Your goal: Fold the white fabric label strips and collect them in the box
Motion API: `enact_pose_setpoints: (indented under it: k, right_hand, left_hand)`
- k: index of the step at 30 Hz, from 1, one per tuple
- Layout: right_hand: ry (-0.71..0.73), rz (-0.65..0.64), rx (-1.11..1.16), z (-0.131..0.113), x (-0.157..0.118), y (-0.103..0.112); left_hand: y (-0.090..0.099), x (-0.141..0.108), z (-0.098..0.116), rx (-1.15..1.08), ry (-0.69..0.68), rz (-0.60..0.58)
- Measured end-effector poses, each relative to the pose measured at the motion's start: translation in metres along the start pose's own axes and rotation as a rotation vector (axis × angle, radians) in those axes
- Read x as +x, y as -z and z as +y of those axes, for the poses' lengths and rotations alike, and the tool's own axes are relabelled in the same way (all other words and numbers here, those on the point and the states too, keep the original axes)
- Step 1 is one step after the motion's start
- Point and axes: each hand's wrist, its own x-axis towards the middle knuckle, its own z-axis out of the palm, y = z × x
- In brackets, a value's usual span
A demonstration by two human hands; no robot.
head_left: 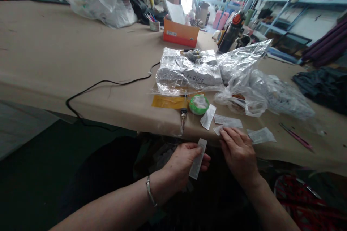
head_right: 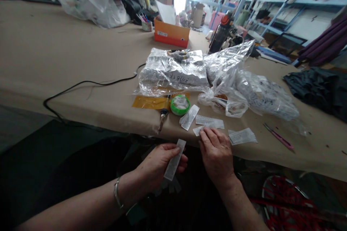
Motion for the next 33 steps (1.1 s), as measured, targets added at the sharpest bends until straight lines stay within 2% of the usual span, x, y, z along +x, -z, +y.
enact_pose_setpoints:
  k: [4, 7, 13, 16, 23, 25, 27, 30, 32, 33]
  right_hand:
    - [-0.028, 0.134, 0.211, 0.009, -0.008, 0.001]
    - [-0.028, 0.203, 0.38, 0.003, -0.01, 0.006]
    - [0.219, 0.048, 0.521, -0.041, -0.026, 0.016]
    - [0.223, 0.023, 0.521, -0.053, -0.033, 0.014]
    - [0.218, -0.009, 0.533, -0.059, -0.035, 0.016]
    - [0.216, -0.016, 0.536, -0.053, -0.035, 0.019]
    - [0.153, 0.009, 0.48, -0.037, -0.036, 0.023]
    - [-0.096, 0.109, 0.181, 0.004, -0.042, 0.028]
    - [-0.228, 0.091, -0.057, 0.032, -0.049, 0.028]
    - [-0.242, 0.049, -0.131, 0.043, -0.052, 0.027]
  left_hand:
    - [-0.003, 0.001, 0.002, -0.02, 0.024, -0.02]
    - [-0.008, -0.001, 0.005, -0.076, 0.083, -0.05]
    - [-0.013, -0.003, 0.005, -0.23, -0.007, -0.123]
    - [-0.011, -0.003, 0.001, -0.261, 0.013, -0.118]
    - [-0.01, -0.002, -0.007, -0.254, -0.001, -0.128]
    - [-0.009, -0.002, -0.007, -0.212, -0.003, -0.133]
    - [-0.008, -0.003, -0.005, -0.167, 0.02, -0.093]
    - [-0.009, -0.003, -0.003, -0.098, 0.075, -0.017]
    - [-0.009, -0.004, -0.002, -0.073, 0.09, 0.004]
    - [-0.009, -0.004, -0.002, -0.069, 0.093, 0.007]
